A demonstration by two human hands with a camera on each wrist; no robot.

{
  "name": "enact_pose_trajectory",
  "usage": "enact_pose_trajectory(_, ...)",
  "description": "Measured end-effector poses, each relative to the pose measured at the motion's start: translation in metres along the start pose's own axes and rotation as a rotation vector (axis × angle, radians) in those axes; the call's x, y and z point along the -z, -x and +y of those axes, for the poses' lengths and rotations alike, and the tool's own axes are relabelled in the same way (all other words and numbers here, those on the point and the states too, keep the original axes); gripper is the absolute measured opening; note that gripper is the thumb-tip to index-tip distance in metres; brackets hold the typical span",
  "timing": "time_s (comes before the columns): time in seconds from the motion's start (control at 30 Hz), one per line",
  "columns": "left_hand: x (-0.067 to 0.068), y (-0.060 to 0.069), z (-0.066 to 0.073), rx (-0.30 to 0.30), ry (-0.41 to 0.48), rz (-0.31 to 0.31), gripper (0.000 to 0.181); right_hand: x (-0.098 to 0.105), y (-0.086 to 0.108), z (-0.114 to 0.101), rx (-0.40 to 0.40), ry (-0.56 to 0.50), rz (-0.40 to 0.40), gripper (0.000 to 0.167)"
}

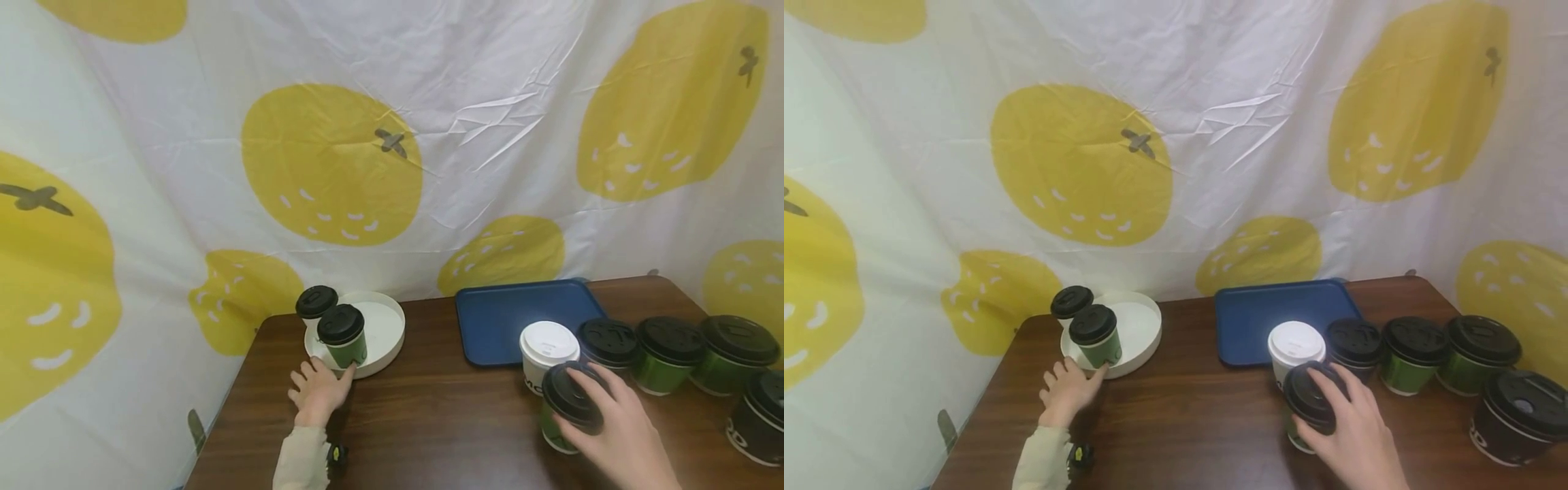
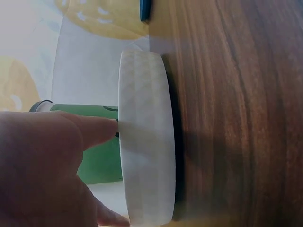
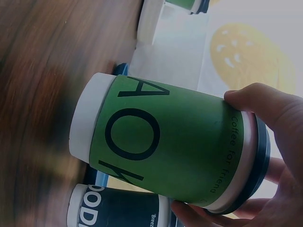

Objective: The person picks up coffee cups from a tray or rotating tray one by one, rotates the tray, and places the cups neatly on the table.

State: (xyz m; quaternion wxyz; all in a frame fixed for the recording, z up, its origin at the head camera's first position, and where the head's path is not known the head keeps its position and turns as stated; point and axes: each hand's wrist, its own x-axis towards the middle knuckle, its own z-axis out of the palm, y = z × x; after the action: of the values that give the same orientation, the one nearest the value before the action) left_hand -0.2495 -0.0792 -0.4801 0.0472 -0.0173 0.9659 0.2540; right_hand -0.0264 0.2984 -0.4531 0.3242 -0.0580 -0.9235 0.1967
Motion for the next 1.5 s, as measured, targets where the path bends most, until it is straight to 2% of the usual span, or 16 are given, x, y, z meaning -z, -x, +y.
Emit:
enact_pose_trajectory(0.33,-0.001,0.001,0.0,-0.005,0.009,-0.01,0.102,0.003,0.003,0.009,-0.013,-0.003,0.019,0.074)
enact_pose_trajectory(0.67,-0.003,0.0,0.001,-0.004,0.006,0.027,0.103,0.011,0.003,0.019,-0.057,0.015,0.011,0.073)
enact_pose_trajectory(0.9,-0.004,-0.002,0.001,-0.004,0.018,0.006,0.105,0.016,0.006,0.032,-0.066,0.029,0.027,0.074)
enact_pose_trajectory(1.03,-0.005,-0.002,0.001,-0.002,0.018,-0.007,0.104,0.02,0.01,0.041,-0.105,0.051,0.03,0.074)
enact_pose_trajectory(1.23,-0.005,-0.003,0.001,-0.003,0.011,-0.015,0.105,0.026,0.012,0.056,-0.184,0.104,-0.013,0.073)
enact_pose_trajectory(1.5,-0.006,-0.003,0.0,-0.008,0.006,-0.013,0.104,0.037,0.015,0.074,-0.198,0.159,-0.009,0.074)
